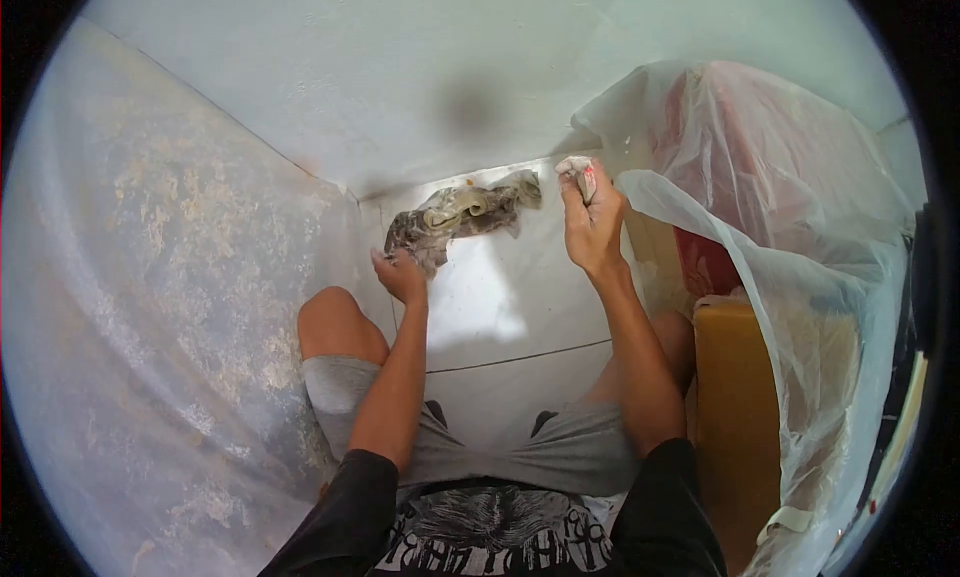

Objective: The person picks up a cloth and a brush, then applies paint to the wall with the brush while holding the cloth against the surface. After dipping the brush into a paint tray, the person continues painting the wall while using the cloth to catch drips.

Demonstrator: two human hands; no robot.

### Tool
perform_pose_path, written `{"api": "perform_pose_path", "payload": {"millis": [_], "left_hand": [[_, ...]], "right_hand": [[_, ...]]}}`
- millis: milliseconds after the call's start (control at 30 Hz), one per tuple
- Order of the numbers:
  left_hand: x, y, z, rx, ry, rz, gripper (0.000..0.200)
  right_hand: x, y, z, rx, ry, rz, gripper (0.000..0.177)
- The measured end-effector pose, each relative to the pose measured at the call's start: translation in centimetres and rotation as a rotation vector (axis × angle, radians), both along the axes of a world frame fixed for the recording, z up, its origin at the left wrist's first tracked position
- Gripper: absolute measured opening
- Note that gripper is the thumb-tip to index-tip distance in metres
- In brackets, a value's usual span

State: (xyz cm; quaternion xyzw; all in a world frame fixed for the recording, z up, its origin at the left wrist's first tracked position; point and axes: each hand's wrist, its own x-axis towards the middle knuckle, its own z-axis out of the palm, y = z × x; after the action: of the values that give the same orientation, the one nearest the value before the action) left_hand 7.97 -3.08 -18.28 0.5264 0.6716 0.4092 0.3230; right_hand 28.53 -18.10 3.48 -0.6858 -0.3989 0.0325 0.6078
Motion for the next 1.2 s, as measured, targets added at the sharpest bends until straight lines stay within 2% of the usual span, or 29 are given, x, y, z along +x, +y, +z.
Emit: {"api": "perform_pose_path", "payload": {"millis": [33, 67, 133, 267, 333, 367, 433, 467, 533, 567, 633, 767, 833, 867, 933, 1000, 1067, 1133, 1200], "left_hand": [[0.7, -0.7, 1.8, 0.076, 0.292, -0.107, 0.063], [1.2, -0.7, 1.8, 0.077, 0.296, -0.103, 0.063], [2.6, -0.1, 1.5, 0.265, 0.647, -0.606, 0.066], [5.1, 1.1, 1.5, 0.177, 0.707, -0.655, 0.067], [6.2, 2.8, 1.2, 0.022, 0.849, -0.622, 0.054], [6.9, 4.1, 1.1, 0.016, 0.842, -0.622, 0.054], [7.6, 6.4, 1.6, -0.336, 0.867, -0.799, 0.038], [7.8, 6.4, 1.8, -0.345, 0.866, -0.804, 0.038], [8.2, 6.6, 4.1, 0.117, 0.776, -0.750, 0.026], [8.5, 6.8, 5.1, 0.119, 0.776, -0.749, 0.026], [9.1, 6.9, 7.1, 0.481, 0.164, -0.855, 0.022], [10.2, 6.0, 13.0, 0.545, 0.189, -0.953, 0.018], [10.0, 4.9, 14.1, 0.564, -0.053, -0.892, 0.015], [9.3, 4.3, 13.6, 0.555, -0.053, -0.895, 0.015], [6.6, 2.8, 11.4, 0.762, -0.038, -0.740, 0.017], [2.7, 1.1, 4.7, 0.653, 0.423, -0.815, 0.032], [1.6, -1.2, 2.6, 0.446, 0.531, -0.897, 0.045], [2.9, -1.3, 3.0, 0.464, 0.492, -0.913, 0.047], [4.1, -1.8, 2.7, 0.459, 0.461, -0.935, 0.049]], "right_hand": [[0.0, -0.1, 0.0, -0.048, 0.021, -0.007, 0.008], [0.0, -0.1, -0.2, -0.047, 0.024, -0.003, 0.008], [0.0, 0.0, -0.7, -0.042, 0.057, 0.025, 0.008], [-0.1, -0.4, -0.9, -0.091, -0.010, 0.007, 0.009], [-0.2, -0.7, -0.6, -0.104, -0.012, 0.000, 0.009], [-0.2, -0.8, -0.3, -0.111, -0.017, 0.003, 0.009], [-0.5, -1.2, 0.0, -0.145, 0.042, -0.001, 0.010], [-0.5, -1.4, -0.1, -0.154, 0.044, -0.002, 0.010], [-0.2, -1.6, -0.2, -0.182, -0.001, -0.027, 0.010], [-0.1, -1.6, -0.3, -0.181, -0.002, -0.027, 0.010], [0.1, -1.4, -0.4, -0.103, 0.004, -0.083, 0.009], [0.3, -1.2, -0.3, -0.056, 0.006, -0.117, 0.008], [0.2, -1.0, -0.6, 0.050, -0.015, -0.134, 0.006], [0.2, -0.9, -0.7, 0.042, -0.011, -0.136, 0.006], [-0.1, -0.7, -0.6, 0.062, -0.138, -0.138, 0.007], [-0.3, -0.7, -0.9, 0.015, -0.116, -0.119, 0.007], [-0.3, -0.6, -0.8, -0.028, -0.101, -0.104, 0.008], [-0.5, -0.2, -0.7, 0.052, -0.102, -0.097, 0.009], [-0.6, -0.4, -0.2, 0.029, -0.077, -0.092, 0.009]]}}
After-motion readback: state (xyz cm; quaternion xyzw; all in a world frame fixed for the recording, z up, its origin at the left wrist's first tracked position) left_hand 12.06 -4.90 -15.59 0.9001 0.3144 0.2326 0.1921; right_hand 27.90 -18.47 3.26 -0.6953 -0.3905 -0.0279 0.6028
